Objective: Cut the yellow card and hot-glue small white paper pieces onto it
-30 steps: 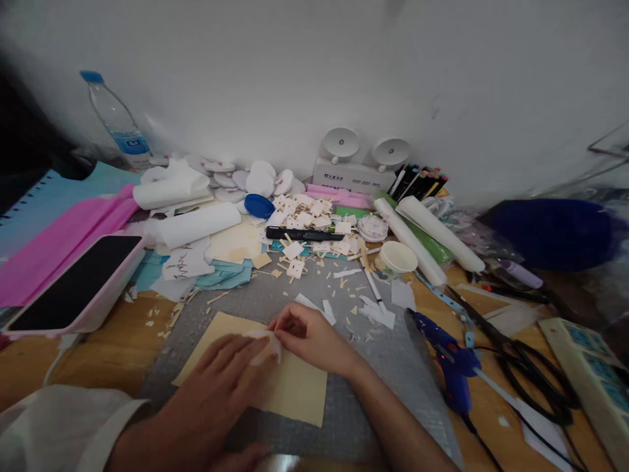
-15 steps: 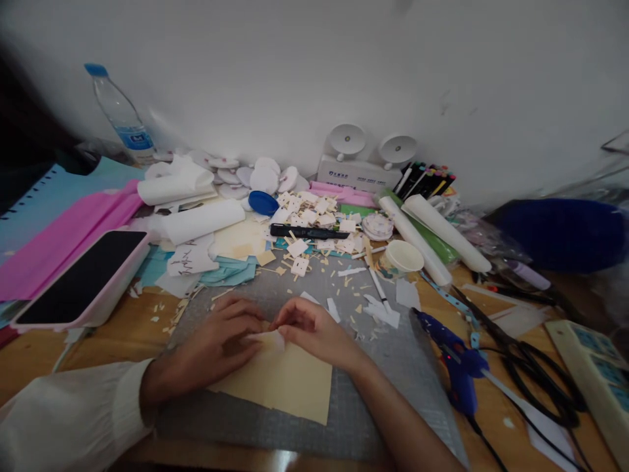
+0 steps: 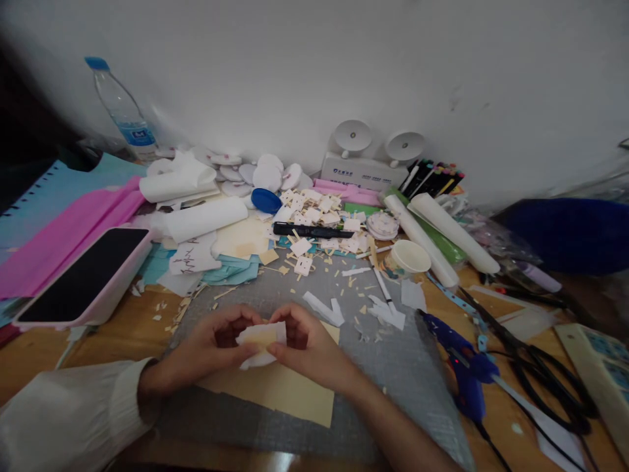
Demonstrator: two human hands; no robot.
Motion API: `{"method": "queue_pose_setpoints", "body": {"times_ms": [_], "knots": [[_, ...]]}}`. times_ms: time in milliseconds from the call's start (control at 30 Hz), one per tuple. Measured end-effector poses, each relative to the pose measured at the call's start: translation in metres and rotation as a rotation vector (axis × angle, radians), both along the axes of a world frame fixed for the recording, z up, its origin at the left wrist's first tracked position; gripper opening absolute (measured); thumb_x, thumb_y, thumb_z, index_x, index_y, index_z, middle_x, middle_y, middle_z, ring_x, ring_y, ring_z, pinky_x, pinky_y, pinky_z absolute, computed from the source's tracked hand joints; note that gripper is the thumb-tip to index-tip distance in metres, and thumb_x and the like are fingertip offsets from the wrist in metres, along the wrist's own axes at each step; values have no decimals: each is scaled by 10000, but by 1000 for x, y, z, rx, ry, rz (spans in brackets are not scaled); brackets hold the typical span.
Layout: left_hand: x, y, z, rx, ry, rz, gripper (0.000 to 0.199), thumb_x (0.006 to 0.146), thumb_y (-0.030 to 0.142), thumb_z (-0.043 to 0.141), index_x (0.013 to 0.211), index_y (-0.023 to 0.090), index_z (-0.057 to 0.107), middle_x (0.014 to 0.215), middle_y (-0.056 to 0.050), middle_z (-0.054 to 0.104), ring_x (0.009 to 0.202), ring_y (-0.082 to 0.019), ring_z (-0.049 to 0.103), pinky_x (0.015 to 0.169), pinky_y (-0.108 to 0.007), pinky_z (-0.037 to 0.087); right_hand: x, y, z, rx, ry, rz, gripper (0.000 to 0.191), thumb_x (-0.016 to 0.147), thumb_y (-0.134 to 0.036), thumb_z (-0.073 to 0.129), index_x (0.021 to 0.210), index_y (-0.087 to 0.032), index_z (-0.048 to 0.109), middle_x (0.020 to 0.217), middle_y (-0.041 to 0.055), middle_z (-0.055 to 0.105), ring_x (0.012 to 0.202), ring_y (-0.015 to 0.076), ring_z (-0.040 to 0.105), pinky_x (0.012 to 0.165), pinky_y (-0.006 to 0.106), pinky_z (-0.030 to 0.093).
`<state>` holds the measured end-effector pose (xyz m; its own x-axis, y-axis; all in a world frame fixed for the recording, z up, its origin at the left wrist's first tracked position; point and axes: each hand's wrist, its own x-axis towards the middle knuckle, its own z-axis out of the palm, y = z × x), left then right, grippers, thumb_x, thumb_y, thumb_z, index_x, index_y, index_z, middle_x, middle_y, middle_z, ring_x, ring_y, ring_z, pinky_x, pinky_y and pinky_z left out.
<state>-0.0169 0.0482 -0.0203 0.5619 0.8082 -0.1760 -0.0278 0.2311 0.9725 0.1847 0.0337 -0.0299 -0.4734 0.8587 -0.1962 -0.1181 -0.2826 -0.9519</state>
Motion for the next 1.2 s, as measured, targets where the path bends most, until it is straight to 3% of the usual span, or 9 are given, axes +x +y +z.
{"method": "queue_pose_setpoints", "body": {"times_ms": [167,467,700,1000,1200], "knots": [[-2,2,-2,-70,14,-4,268,773,274,709,956,152,555,769,23,568,612,-77,532,553,-178,426,-2,-3,-5,-71,17,-66,350,751,-341,735,997,-220,517,783,-42,537,569,54,467,490,172,373],[0,4,-6,-161,-35,-15,304,760,280,731,936,148,522,741,27,591,516,-48,538,473,-145,438,-3,-2,-6,-106,51,-34,336,752,-339,732,984,-224,517,726,-65,528,515,28,470,430,124,365],[-2,4,-6,-163,-88,-63,305,778,264,720,962,154,502,772,24,602,526,-46,551,473,-136,449,-4,-2,-6,-96,145,-4,309,776,-324,713,1002,-230,525,706,-62,549,506,30,488,416,109,371],[-2,4,-7,-140,-175,-74,291,784,280,724,964,163,528,764,19,585,592,-73,561,518,-159,434,-5,-4,0,-265,250,-7,274,754,-282,723,949,-236,536,752,-60,567,519,23,533,443,99,389],[-2,3,-7,-148,-185,-68,287,746,277,755,887,162,533,793,22,558,637,-78,536,551,-174,410,-5,-3,-2,-188,305,19,250,761,-276,727,911,-217,536,701,-65,560,490,19,510,416,93,372]]}}
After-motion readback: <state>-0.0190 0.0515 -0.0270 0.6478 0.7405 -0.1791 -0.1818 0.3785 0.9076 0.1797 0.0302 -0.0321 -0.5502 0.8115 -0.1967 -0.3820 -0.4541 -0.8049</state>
